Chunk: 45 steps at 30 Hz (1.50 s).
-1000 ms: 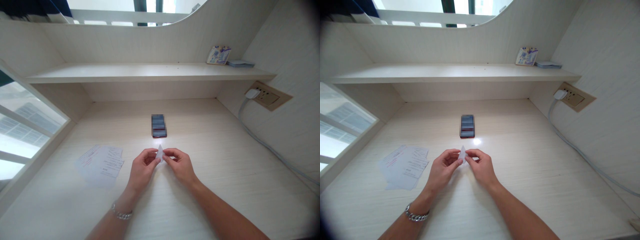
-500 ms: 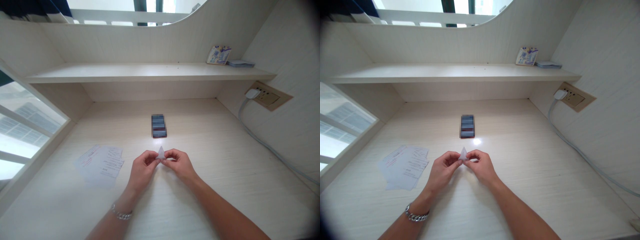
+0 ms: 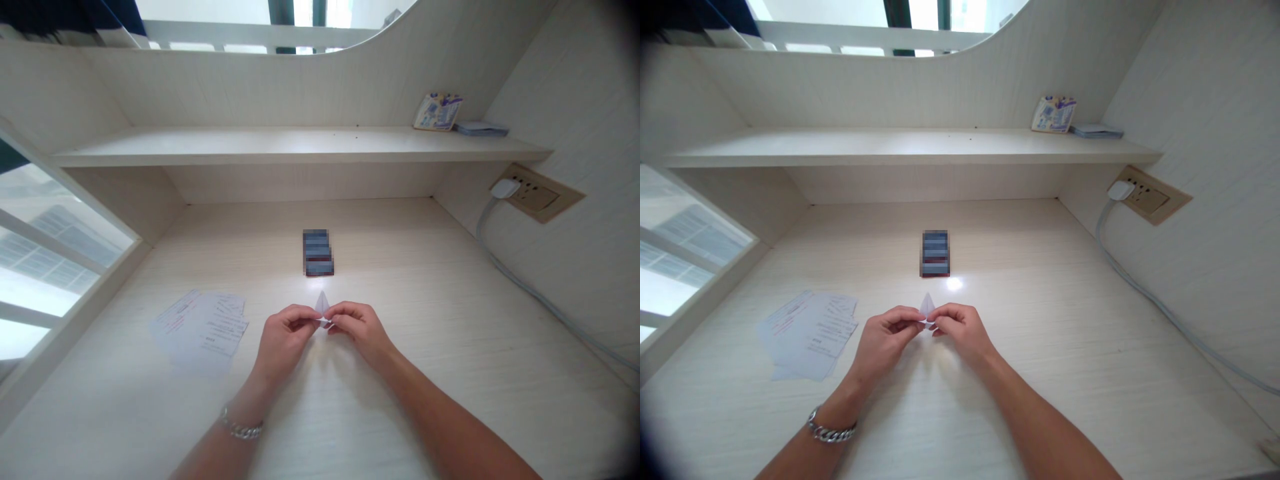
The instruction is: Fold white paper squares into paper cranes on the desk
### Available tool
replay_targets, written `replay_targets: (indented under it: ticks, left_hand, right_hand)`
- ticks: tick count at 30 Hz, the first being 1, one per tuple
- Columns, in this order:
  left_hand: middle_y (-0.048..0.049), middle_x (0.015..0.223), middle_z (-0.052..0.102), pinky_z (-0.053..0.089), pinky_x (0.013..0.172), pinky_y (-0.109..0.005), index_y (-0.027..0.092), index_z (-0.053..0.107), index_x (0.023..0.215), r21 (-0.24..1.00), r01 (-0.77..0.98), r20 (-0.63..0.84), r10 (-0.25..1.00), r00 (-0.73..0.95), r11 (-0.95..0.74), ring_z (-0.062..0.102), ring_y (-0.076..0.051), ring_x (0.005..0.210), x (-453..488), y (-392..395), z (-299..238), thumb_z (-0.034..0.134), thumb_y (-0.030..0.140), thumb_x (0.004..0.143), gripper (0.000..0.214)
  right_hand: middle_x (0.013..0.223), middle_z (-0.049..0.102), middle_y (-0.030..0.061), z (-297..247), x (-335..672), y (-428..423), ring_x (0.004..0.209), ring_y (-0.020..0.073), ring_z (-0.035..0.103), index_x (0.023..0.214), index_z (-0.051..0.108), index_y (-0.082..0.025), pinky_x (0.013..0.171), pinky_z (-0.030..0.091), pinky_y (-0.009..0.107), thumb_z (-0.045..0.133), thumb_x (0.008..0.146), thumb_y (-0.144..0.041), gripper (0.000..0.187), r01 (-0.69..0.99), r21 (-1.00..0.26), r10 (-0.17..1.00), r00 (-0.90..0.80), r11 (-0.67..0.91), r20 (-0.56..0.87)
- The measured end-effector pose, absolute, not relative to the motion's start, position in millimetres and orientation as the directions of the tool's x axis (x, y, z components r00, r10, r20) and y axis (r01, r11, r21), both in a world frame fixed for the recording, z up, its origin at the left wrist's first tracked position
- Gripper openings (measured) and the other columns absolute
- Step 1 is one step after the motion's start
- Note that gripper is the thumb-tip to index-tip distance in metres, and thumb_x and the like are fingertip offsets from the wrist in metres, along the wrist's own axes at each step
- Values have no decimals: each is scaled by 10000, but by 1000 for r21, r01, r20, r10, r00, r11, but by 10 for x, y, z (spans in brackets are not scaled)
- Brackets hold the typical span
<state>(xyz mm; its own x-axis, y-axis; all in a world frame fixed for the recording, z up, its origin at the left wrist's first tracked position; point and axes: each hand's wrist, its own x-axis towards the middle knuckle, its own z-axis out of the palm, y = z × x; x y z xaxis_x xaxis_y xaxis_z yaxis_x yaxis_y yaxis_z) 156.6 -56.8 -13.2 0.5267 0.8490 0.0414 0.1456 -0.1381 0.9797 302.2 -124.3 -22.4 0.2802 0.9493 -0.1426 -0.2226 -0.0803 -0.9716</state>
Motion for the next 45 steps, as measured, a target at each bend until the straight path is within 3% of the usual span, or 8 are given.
replay_targets:
  ticks: [5,9,14,19,24,35,45]
  left_hand:
    - [-50,881,672,479,768,-273,199,717,750,953,188,100,832,546,-238,626,-172,821,1562,-589,-127,590,146,723,140]
    - [-43,830,652,481,724,-261,161,639,755,987,102,45,826,561,-123,621,-161,783,1571,-595,-136,581,103,706,96]
    - [-47,826,661,487,700,-278,158,576,1000,997,75,-37,826,563,-6,628,-172,768,1595,-588,-138,625,210,723,286]
    - [-50,790,680,466,680,-256,142,655,811,982,170,-19,843,538,-87,617,-166,740,1596,-569,-132,595,266,757,148]
    - [-30,756,674,466,645,-224,139,638,793,994,102,-14,886,463,-37,609,-138,700,1607,-570,-120,619,246,744,119]
    - [-65,784,670,497,638,-238,110,645,841,913,-128,-285,831,478,387,611,-146,726,1622,-578,-119,693,274,683,233]
    - [-86,765,690,491,639,-257,103,618,877,929,-115,-254,834,490,351,628,-153,679,1617,-582,-184,727,245,644,293]
  right_hand:
    - [641,632,18,-254,3026,-1240,602,139,573,684,661,-148,590,465,261,685,656,-311,167,-199,-974,936,307,-112,-170]
    - [675,628,8,-270,3036,-1240,614,128,569,703,620,-148,595,442,247,719,620,-249,164,-145,-985,943,306,-94,-135]
    - [691,604,6,-260,2991,-1253,636,135,568,720,560,-161,591,446,248,693,663,-276,185,-14,-998,951,301,-67,-69]
    - [814,615,31,-277,2917,-1269,671,140,585,862,532,-178,581,458,244,658,709,-316,242,42,-995,920,386,-89,-66]
    - [632,607,22,-293,2926,-1284,569,133,564,724,570,-157,527,429,237,577,771,-379,227,148,-962,944,275,-229,-182]
    - [636,619,24,-261,3004,-1268,523,104,524,684,559,-151,523,420,225,567,781,-338,211,54,-973,968,128,-226,-218]
    - [627,605,19,-293,3004,-1283,541,111,520,670,554,-157,534,418,234,549,794,-329,212,116,-970,972,120,-215,-202]
